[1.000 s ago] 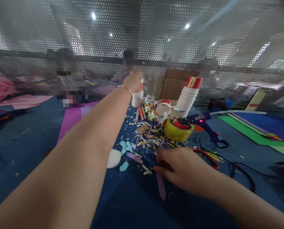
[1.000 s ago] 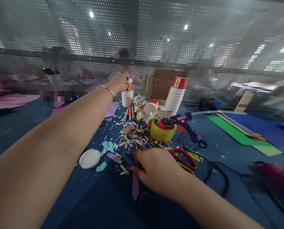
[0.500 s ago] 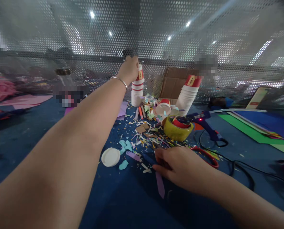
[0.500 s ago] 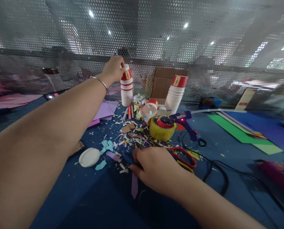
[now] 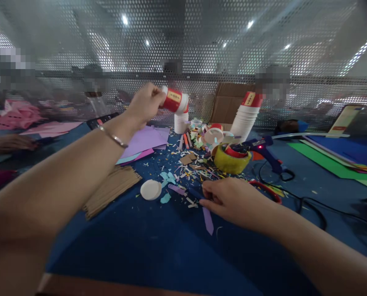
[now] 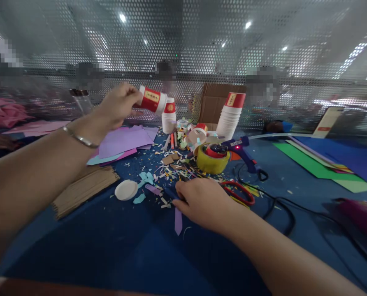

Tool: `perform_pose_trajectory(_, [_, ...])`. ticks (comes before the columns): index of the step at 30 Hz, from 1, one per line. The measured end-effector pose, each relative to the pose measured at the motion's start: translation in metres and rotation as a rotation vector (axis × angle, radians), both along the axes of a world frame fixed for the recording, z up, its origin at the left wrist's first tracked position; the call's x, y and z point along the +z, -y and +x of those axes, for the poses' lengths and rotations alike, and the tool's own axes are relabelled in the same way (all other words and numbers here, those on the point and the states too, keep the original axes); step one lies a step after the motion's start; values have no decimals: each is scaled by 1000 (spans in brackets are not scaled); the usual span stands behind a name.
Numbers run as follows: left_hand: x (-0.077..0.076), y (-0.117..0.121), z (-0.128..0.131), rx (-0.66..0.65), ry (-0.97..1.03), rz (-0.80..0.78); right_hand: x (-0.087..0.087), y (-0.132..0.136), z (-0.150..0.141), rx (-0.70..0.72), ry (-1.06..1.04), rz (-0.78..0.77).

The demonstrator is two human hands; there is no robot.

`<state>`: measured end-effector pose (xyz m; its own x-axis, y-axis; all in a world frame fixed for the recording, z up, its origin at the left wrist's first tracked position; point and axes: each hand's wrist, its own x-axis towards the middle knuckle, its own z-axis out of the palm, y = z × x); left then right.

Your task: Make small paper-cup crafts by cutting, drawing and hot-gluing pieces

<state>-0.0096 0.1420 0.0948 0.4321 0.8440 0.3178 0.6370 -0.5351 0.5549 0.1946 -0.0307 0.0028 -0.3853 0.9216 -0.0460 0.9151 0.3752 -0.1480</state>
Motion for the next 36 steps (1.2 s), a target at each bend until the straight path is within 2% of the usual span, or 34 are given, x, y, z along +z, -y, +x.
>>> perform_pose_trajectory(4, [-32,58,-9,-35,297,-273,0,3,1,3,35,12])
perform_pose_trajectory(8, [-57,100,-20,-55,496,-395,0,3,0,-4,86,42])
perform_pose_trajectory(10, [-61,113,-24,-51,672,-488,1,2,0,-12,97,40])
perform_pose_trajectory(13, [-59,127,-24,52,942,-666,3,-1,3,-36,103,43])
perform_pose_trajectory(15, [-56,136,-21,100,1101,-686,5,-4,8,-64,123,48])
perform_pose_trajectory(20, [-61,143,-12,73,1259,-752,8,-12,27,-116,122,77])
perform_pose_trajectory(25, [-72,136,-10,114,1312,-749,4,-16,39,-77,173,31])
perform_pose_trajectory(31, [-80,135,-15,93,1310,-814,-2,-16,33,-37,93,-33])
perform_pose_trajectory(36, [-83,136,-18,70,1311,-866,-3,-14,24,-54,131,-76])
